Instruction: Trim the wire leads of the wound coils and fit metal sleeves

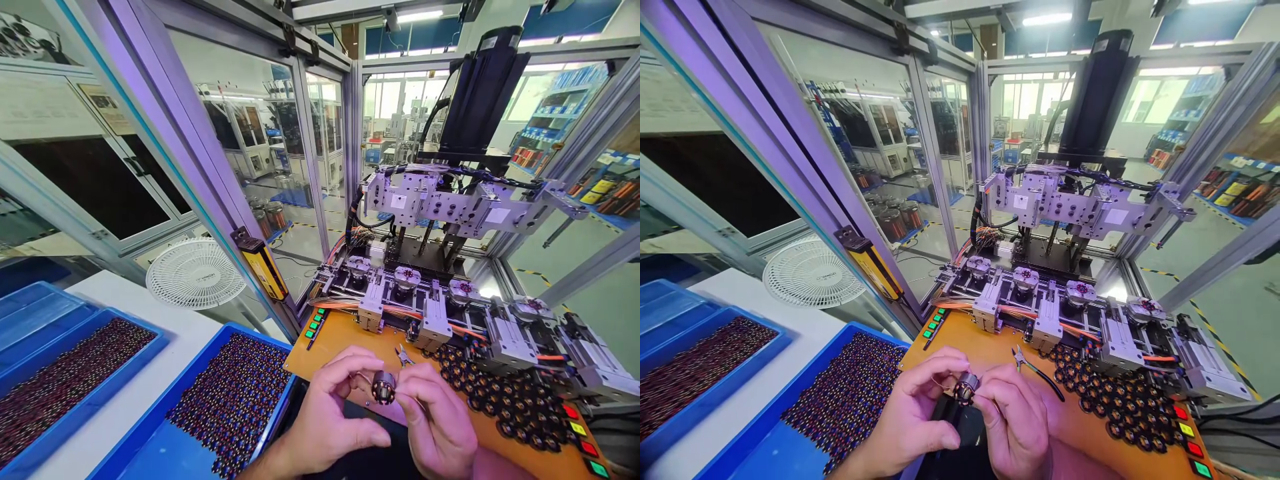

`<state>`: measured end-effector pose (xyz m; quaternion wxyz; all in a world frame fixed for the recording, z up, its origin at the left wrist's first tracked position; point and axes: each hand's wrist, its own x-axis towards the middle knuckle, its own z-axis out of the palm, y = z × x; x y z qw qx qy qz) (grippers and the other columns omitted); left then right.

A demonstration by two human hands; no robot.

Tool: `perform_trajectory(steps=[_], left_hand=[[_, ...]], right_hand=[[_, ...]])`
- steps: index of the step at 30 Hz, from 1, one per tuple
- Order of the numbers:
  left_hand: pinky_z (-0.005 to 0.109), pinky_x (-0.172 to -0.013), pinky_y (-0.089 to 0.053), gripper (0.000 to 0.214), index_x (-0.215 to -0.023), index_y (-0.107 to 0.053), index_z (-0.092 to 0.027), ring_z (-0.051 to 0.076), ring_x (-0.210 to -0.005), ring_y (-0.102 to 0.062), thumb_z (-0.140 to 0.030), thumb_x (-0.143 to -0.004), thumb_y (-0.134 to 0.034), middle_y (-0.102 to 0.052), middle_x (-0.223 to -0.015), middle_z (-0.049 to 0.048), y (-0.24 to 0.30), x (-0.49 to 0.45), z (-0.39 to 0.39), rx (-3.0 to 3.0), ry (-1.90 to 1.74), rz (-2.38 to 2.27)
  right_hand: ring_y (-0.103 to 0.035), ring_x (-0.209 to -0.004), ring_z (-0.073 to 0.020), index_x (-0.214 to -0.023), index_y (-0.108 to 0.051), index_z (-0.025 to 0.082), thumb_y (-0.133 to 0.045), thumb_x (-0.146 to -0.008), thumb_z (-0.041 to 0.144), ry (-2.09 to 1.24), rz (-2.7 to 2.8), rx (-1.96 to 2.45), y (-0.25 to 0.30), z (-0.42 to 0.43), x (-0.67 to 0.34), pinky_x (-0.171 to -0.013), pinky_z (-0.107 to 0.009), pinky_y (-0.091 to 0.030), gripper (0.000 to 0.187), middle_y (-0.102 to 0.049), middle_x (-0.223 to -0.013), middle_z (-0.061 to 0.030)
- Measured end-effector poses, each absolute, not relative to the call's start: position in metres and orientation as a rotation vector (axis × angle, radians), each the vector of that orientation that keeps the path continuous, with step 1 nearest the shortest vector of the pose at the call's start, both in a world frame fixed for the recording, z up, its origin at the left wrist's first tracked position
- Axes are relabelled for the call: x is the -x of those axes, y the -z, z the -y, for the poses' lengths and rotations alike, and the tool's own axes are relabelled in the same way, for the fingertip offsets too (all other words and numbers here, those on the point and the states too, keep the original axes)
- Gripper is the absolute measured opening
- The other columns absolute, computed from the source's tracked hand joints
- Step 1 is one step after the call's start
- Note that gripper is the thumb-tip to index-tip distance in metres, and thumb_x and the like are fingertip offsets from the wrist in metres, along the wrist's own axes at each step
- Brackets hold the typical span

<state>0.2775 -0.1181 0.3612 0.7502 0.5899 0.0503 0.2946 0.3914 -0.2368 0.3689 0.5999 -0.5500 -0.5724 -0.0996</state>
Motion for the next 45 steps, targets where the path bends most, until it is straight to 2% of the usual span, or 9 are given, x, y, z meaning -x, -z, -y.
perform_trajectory(steps=[2,5,11,20,36,41,45], left_hand=[[0.022,-0.067,-0.05,0.062,-0.111,-0.072,-0.021,0.013,-0.072,-0.059,-0.037,-0.055,-0.092,-0.065,-0.085,0.0027,-0.361,-0.275,0.116,-1.25,-0.479,-0.14],[0.02,-0.057,-0.048,0.045,-0.109,-0.07,-0.019,0.009,-0.058,-0.056,-0.042,-0.072,-0.081,-0.063,-0.074,0.0005,-0.358,-0.273,0.117,-1.196,-0.323,-0.149],[0.02,-0.055,-0.052,0.03,-0.106,-0.071,-0.015,0.012,-0.057,-0.064,-0.035,-0.084,-0.071,-0.07,-0.071,0.0051,-0.356,-0.273,0.121,-1.199,-0.373,-0.125],[0.017,-0.058,-0.055,0.025,-0.111,-0.072,-0.024,0.01,-0.06,-0.068,-0.028,-0.086,-0.07,-0.073,-0.074,0.0035,-0.358,-0.276,0.126,-1.158,-0.387,-0.061],[0.016,-0.06,-0.055,0.028,-0.117,-0.07,-0.029,0.009,-0.063,-0.07,-0.026,-0.089,-0.067,-0.072,-0.076,0.002,-0.352,-0.274,0.127,-1.157,-0.402,-0.004],[0.016,-0.06,-0.056,0.03,-0.118,-0.068,-0.031,0.009,-0.067,-0.07,-0.026,-0.088,-0.068,-0.064,-0.095,0.0023,-0.352,-0.275,0.128,-1.16,-0.441,0.024],[0.017,-0.059,-0.056,0.024,-0.112,-0.072,-0.032,0.009,-0.07,-0.07,-0.025,-0.09,-0.065,-0.058,-0.106,0.0041,-0.354,-0.275,0.126,-1.21,-0.481,0.064]], right_hand=[[-0.06,-0.067,-0.0142,-0.092,-0.059,0.016,-0.049,-0.092,0.006,0.219,1.351,1.267,-0.368,0.237,-0.395,-0.058,-0.024,-0.052,0.014,-0.061,-0.075,-0.0046],[-0.06,-0.066,-0.0135,-0.093,-0.059,0.016,-0.049,-0.091,0.005,0.204,1.38,1.258,-0.369,0.237,-0.398,-0.058,-0.023,-0.052,0.015,-0.06,-0.075,-0.0042],[-0.058,-0.064,-0.0118,-0.089,-0.058,0.016,-0.048,-0.094,0.007,0.197,1.424,1.262,-0.375,0.24,-0.397,-0.057,-0.02,-0.05,0.014,-0.058,-0.071,-0.0026],[-0.058,-0.061,-0.0119,-0.086,-0.059,0.016,-0.048,-0.094,0.006,0.214,1.388,1.313,-0.379,0.247,-0.395,-0.055,-0.021,-0.048,0.017,-0.059,-0.067,-0.0021],[-0.058,-0.062,-0.0116,-0.085,-0.059,0.016,-0.05,-0.09,0.002,0.189,1.343,1.36,-0.374,0.251,-0.392,-0.056,-0.022,-0.047,0.017,-0.059,-0.068,-0.0019],[-0.058,-0.063,-0.0123,-0.087,-0.059,0.016,-0.051,-0.09,0.003,0.196,1.328,1.372,-0.37,0.251,-0.393,-0.056,-0.023,-0.047,0.015,-0.058,-0.071,-0.0026],[-0.058,-0.064,-0.0118,-0.087,-0.06,0.016,-0.051,-0.09,0.002,0.15,1.308,1.36,-0.369,0.25,-0.394,-0.057,-0.022,-0.047,0.016,-0.059,-0.071,-0.0024]])
